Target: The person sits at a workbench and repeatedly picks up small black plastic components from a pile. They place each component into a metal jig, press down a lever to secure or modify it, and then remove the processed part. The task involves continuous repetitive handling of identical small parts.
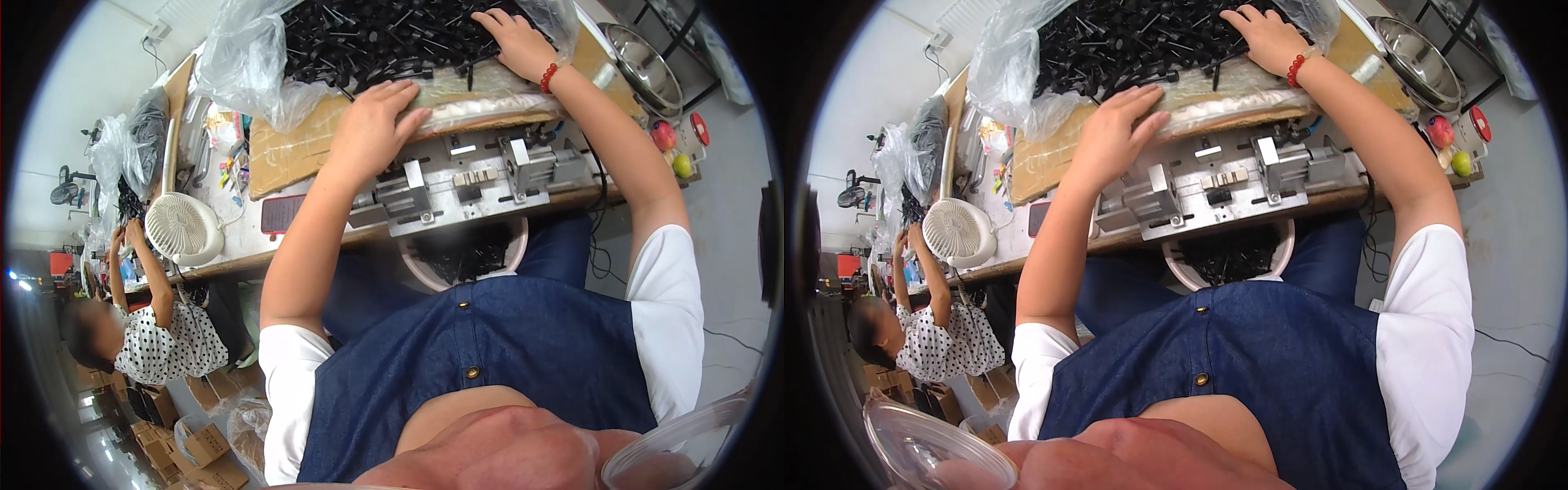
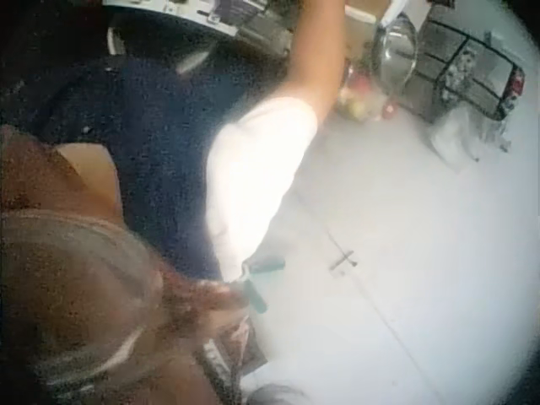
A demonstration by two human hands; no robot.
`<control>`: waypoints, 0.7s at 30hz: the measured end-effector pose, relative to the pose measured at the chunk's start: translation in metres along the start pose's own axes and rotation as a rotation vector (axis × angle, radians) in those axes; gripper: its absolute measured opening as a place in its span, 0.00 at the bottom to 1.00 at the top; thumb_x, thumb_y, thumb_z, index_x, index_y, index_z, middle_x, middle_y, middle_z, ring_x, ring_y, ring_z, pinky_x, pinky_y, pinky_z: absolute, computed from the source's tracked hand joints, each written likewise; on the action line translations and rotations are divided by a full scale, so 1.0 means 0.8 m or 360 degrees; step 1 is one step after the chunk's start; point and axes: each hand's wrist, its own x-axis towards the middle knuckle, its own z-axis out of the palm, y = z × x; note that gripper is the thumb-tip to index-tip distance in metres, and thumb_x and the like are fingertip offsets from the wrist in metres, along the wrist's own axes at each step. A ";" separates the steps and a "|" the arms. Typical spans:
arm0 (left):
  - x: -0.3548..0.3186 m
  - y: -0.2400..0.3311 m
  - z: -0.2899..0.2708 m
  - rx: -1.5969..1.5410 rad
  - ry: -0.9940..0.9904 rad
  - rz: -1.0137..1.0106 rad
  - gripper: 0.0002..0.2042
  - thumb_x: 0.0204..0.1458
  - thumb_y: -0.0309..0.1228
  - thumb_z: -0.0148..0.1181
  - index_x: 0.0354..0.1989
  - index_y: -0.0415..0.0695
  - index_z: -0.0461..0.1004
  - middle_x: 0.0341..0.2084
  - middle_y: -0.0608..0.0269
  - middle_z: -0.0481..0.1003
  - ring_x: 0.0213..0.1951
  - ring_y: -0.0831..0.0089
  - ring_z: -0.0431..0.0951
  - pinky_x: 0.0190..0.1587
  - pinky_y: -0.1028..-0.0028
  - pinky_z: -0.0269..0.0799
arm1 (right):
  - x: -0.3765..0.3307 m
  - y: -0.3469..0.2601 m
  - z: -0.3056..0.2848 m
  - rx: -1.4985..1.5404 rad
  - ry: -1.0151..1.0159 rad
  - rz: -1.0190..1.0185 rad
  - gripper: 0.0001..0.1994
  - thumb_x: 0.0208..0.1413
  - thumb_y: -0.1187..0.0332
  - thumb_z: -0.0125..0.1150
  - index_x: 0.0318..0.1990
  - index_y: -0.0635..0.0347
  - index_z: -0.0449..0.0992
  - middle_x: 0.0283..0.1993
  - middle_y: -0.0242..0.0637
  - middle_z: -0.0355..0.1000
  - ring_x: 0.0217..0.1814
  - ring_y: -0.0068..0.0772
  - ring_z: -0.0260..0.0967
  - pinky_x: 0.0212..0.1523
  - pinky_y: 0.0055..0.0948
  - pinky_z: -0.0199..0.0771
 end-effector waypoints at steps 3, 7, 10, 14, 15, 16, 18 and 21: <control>0.014 -0.012 0.001 0.0170 0.0054 -0.0064 0.30 0.62 0.52 0.58 0.62 0.39 0.75 0.63 0.44 0.72 0.65 0.46 0.70 0.67 0.58 0.66 | 0.035 0.029 0.043 -0.0290 0.0087 -0.0027 0.36 0.53 0.68 0.67 0.71 0.45 0.62 0.69 0.41 0.64 0.68 0.55 0.60 0.68 0.51 0.65; 0.059 -0.060 -0.005 0.0159 -0.0166 -0.0349 0.31 0.62 0.56 0.56 0.64 0.43 0.74 0.65 0.42 0.70 0.66 0.46 0.69 0.68 0.58 0.65 | 0.092 0.034 0.041 0.0162 0.0028 0.0416 0.28 0.55 0.63 0.68 0.65 0.45 0.72 0.67 0.42 0.65 0.69 0.56 0.59 0.68 0.56 0.62; 0.061 -0.064 -0.021 0.0136 -0.0128 -0.0326 0.28 0.60 0.49 0.62 0.63 0.45 0.75 0.56 0.45 0.78 0.57 0.50 0.78 0.60 0.59 0.72 | 0.088 0.000 0.016 -0.0145 -0.0089 0.0185 0.36 0.54 0.78 0.64 0.70 0.35 0.64 0.66 0.35 0.68 0.62 0.53 0.66 0.64 0.47 0.70; 0.045 -0.035 -0.025 0.0129 0.0159 -0.0315 0.21 0.56 0.40 0.68 0.57 0.45 0.77 0.44 0.52 0.82 0.44 0.58 0.83 0.50 0.61 0.77 | 0.068 -0.004 -0.011 0.0525 -0.0318 -0.0107 0.41 0.51 0.79 0.62 0.72 0.31 0.60 0.64 0.42 0.66 0.61 0.51 0.68 0.61 0.45 0.73; 0.044 -0.025 -0.021 0.0040 0.0226 -0.0369 0.20 0.56 0.39 0.69 0.56 0.45 0.77 0.43 0.52 0.82 0.44 0.58 0.83 0.50 0.62 0.77 | 0.062 -0.007 -0.022 0.0806 -0.0380 -0.0131 0.41 0.50 0.78 0.63 0.73 0.33 0.60 0.61 0.45 0.66 0.60 0.49 0.68 0.63 0.42 0.72; 0.045 -0.020 -0.012 -0.0066 0.0258 -0.0403 0.20 0.53 0.38 0.70 0.52 0.45 0.76 0.40 0.54 0.81 0.44 0.54 0.81 0.49 0.58 0.76 | 0.055 -0.012 -0.022 0.0841 -0.0366 -0.0157 0.40 0.51 0.77 0.63 0.72 0.34 0.61 0.61 0.45 0.66 0.61 0.48 0.68 0.63 0.41 0.72; 0.045 -0.010 -0.002 0.0094 0.0335 -0.0296 0.20 0.53 0.38 0.71 0.52 0.45 0.76 0.40 0.54 0.81 0.44 0.54 0.81 0.48 0.57 0.76 | 0.046 -0.030 -0.033 0.0904 -0.0329 -0.0221 0.38 0.52 0.75 0.64 0.72 0.36 0.63 0.59 0.46 0.66 0.62 0.46 0.68 0.63 0.40 0.72; 0.046 -0.002 0.007 0.0141 0.0327 -0.0292 0.21 0.52 0.36 0.72 0.54 0.45 0.76 0.38 0.53 0.81 0.41 0.55 0.82 0.47 0.59 0.77 | 0.031 -0.058 -0.029 0.0986 -0.0165 -0.0314 0.35 0.53 0.73 0.65 0.71 0.41 0.65 0.60 0.44 0.66 0.63 0.43 0.67 0.66 0.38 0.69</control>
